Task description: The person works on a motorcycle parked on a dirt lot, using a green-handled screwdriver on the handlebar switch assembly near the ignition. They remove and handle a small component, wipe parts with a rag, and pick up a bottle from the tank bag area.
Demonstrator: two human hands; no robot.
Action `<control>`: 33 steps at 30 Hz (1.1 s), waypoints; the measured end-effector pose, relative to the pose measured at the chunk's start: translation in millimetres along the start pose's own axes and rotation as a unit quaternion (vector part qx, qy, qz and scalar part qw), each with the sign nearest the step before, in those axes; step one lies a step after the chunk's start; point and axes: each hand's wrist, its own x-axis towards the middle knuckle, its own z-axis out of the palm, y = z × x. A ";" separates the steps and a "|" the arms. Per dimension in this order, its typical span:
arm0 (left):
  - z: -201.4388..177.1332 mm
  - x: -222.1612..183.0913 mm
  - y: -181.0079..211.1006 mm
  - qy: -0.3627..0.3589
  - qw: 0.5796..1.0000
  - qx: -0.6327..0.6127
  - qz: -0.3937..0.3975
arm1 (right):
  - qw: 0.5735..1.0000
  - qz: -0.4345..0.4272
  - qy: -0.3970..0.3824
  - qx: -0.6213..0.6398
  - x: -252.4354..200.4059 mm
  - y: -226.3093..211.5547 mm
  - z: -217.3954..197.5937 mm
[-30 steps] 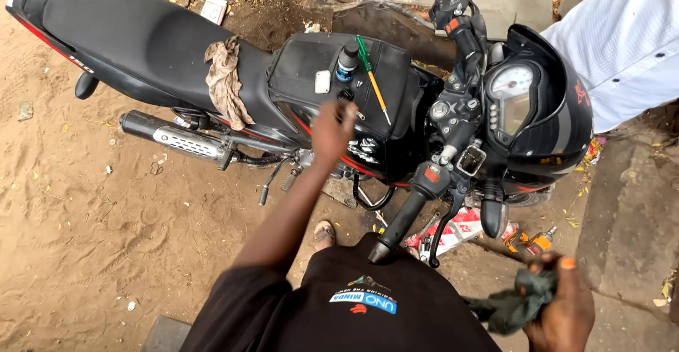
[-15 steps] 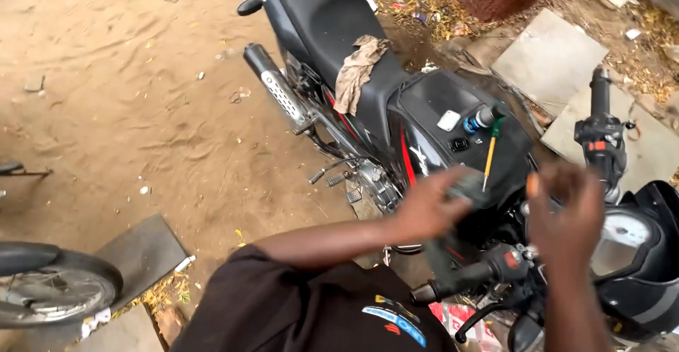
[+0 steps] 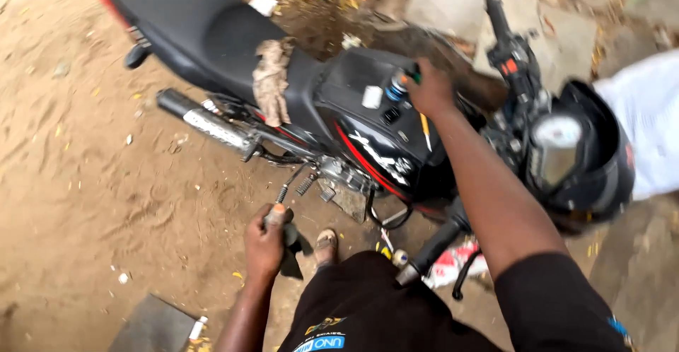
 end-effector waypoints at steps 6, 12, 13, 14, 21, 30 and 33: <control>23.2 -1.6 75.5 -0.093 0.992 -0.014 0.083 | 0.978 -0.188 0.083 0.040 -68.4 -24.4 -98.8; 87.2 -13.4 148.5 -0.289 0.936 0.051 0.196 | 0.924 -0.202 0.025 0.323 -234.2 -59.8 -200.8; 99.2 -17.9 158.6 -0.318 0.903 0.083 0.278 | 0.941 -0.145 0.018 0.307 -264.7 -61.1 -201.3; 110.8 -23.0 168.9 -0.344 0.861 0.113 0.358 | 0.953 -0.086 0.009 0.292 -295.4 -63.8 -201.1; 174.8 -62.6 197.0 -0.543 0.709 0.242 0.379 | 0.974 -0.131 -0.020 0.181 -415.5 -29.9 -130.7; 191.4 -79.4 183.8 -0.504 0.672 0.238 0.488 | 0.949 -0.080 0.068 0.296 -416.6 -30.4 -136.2; 191.2 -80.5 183.3 -0.473 0.693 0.227 0.494 | 0.961 -0.067 -0.047 0.263 -418.1 -20.3 -123.3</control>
